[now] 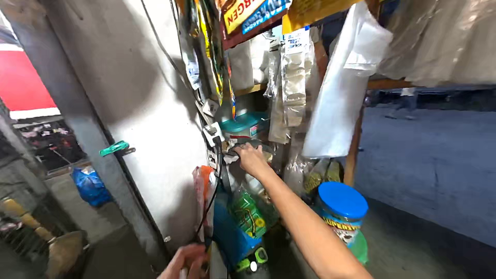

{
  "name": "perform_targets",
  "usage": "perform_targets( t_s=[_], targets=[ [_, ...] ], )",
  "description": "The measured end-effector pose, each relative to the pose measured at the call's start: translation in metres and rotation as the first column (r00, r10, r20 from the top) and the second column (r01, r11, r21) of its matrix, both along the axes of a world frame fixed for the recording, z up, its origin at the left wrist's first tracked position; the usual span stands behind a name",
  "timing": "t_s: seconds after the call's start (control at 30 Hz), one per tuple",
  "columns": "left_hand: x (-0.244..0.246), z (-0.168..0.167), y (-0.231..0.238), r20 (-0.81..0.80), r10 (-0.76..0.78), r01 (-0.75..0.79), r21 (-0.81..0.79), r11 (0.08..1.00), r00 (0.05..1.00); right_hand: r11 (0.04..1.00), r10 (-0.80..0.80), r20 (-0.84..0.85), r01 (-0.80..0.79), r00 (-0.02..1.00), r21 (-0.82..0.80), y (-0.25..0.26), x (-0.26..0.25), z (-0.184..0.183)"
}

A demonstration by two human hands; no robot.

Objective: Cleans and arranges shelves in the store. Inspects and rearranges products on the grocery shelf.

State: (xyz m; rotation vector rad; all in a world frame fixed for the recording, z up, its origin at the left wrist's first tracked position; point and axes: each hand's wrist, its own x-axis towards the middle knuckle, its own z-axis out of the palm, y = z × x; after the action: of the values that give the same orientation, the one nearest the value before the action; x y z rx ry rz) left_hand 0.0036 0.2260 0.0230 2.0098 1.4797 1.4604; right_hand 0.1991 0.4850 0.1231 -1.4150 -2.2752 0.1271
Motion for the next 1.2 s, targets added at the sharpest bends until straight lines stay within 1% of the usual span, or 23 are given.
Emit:
perform_targets(
  t_s=[0.03,0.1,0.2,0.27,0.3,0.37,0.4,0.47,0.5,0.53,0.57,0.6,0.67,0.73,0.8,0.83,0.9,0.97,1.0,1.03,1.1,1.17,1.2],
  targets=[
    [0.011,0.024,0.018,-0.091,0.029,-0.023,0.061,0.998,0.995,0.999,-0.015,-0.006,0.015,1.000,-0.029,0.002,0.005,0.006],
    [0.030,0.061,0.054,-0.248,0.102,-0.060,0.168,0.984,0.964,0.996,-0.057,-0.079,0.051,0.995,-0.075,0.009,0.016,0.011],
    [0.058,0.103,0.111,-0.432,0.207,-0.088,0.278,0.956,0.878,0.988,-0.131,-0.194,0.111,0.972,-0.110,0.021,0.030,0.014],
    [0.074,0.123,0.148,-0.504,0.278,-0.126,0.315,0.941,0.817,0.978,-0.197,-0.260,0.170,0.945,-0.123,0.027,0.039,0.010],
    [0.081,0.131,0.166,-0.524,0.294,-0.155,0.293,0.943,0.799,0.971,-0.231,-0.280,0.202,0.932,-0.126,0.030,0.042,0.006],
    [0.097,0.152,0.195,-0.534,0.263,-0.259,0.083,0.962,0.803,0.963,-0.258,-0.267,0.226,0.928,-0.145,0.027,0.039,0.001],
    [0.105,0.159,0.211,-0.488,0.258,-0.310,-0.027,0.950,0.834,0.965,-0.250,-0.247,0.221,0.936,-0.139,0.022,0.036,-0.001],
    [0.116,0.162,0.246,-0.298,0.284,-0.358,-0.233,0.904,0.911,0.980,-0.186,-0.295,0.156,0.937,-0.121,0.006,0.032,-0.007],
    [0.120,0.157,0.264,-0.141,0.307,-0.337,-0.327,0.883,0.941,0.988,-0.143,-0.364,0.111,0.920,-0.106,-0.005,0.034,-0.011],
    [0.123,0.150,0.281,0.060,0.329,-0.280,-0.397,0.874,0.942,0.994,-0.098,-0.459,0.067,0.883,-0.083,-0.017,0.037,-0.016],
    [0.128,0.143,0.293,0.288,0.332,-0.187,-0.432,0.882,0.898,0.998,-0.063,-0.562,0.040,0.825,-0.052,-0.030,0.042,-0.023],
    [0.132,0.140,0.301,0.460,0.335,-0.114,-0.445,0.888,0.822,0.999,-0.048,-0.642,0.029,0.765,-0.040,-0.042,0.048,-0.031],
    [0.136,0.142,0.306,0.647,0.352,-0.034,-0.449,0.893,0.676,0.990,-0.079,-0.761,-0.036,0.644,-0.134,-0.064,0.063,-0.047],
    [0.140,0.149,0.307,0.729,0.357,-0.009,-0.435,0.901,0.584,0.966,-0.165,-0.870,-0.102,0.464,-0.237,-0.083,0.076,-0.065],
    [0.147,0.153,0.300,0.777,0.320,0.028,-0.397,0.917,0.541,0.948,-0.239,-0.938,-0.147,0.250,-0.281,-0.103,0.087,-0.080],
    [0.153,0.155,0.292,0.788,0.294,0.033,-0.368,0.929,0.541,0.948,-0.256,-0.952,-0.151,0.165,-0.281,-0.111,0.093,-0.086],
    [0.161,0.154,0.269,0.780,0.241,0.017,-0.307,0.951,0.578,0.952,-0.273,-0.961,-0.135,0.042,-0.276,-0.126,0.102,-0.095],
    [0.165,0.152,0.245,0.778,0.216,0.002,-0.269,0.963,0.590,0.950,-0.296,-0.955,-0.115,-0.032,-0.291,-0.137,0.108,-0.101],
    [0.165,0.149,0.234,0.792,0.212,-0.001,-0.258,0.966,0.573,0.947,-0.307,-0.950,-0.114,-0.053,-0.299,-0.142,0.110,-0.103],
    [0.165,0.145,0.225,0.815,0.210,-0.002,-0.249,0.969,0.541,0.943,-0.319,-0.945,-0.118,-0.071,-0.310,-0.146,0.110,-0.104],
    [0.165,0.138,0.207,0.876,0.202,0.026,-0.237,0.971,0.439,0.938,-0.335,-0.935,-0.127,-0.112,-0.321,-0.150,0.108,-0.100],
    [0.167,0.130,0.189,0.919,0.197,0.064,-0.232,0.971,0.342,0.936,-0.345,-0.918,-0.141,-0.194,-0.322,-0.151,0.102,-0.096],
    [0.169,0.123,0.179,0.931,0.182,0.079,-0.217,0.973,0.317,0.937,-0.345,-0.906,-0.146,-0.245,-0.317,-0.150,0.097,-0.093]
  ],
)
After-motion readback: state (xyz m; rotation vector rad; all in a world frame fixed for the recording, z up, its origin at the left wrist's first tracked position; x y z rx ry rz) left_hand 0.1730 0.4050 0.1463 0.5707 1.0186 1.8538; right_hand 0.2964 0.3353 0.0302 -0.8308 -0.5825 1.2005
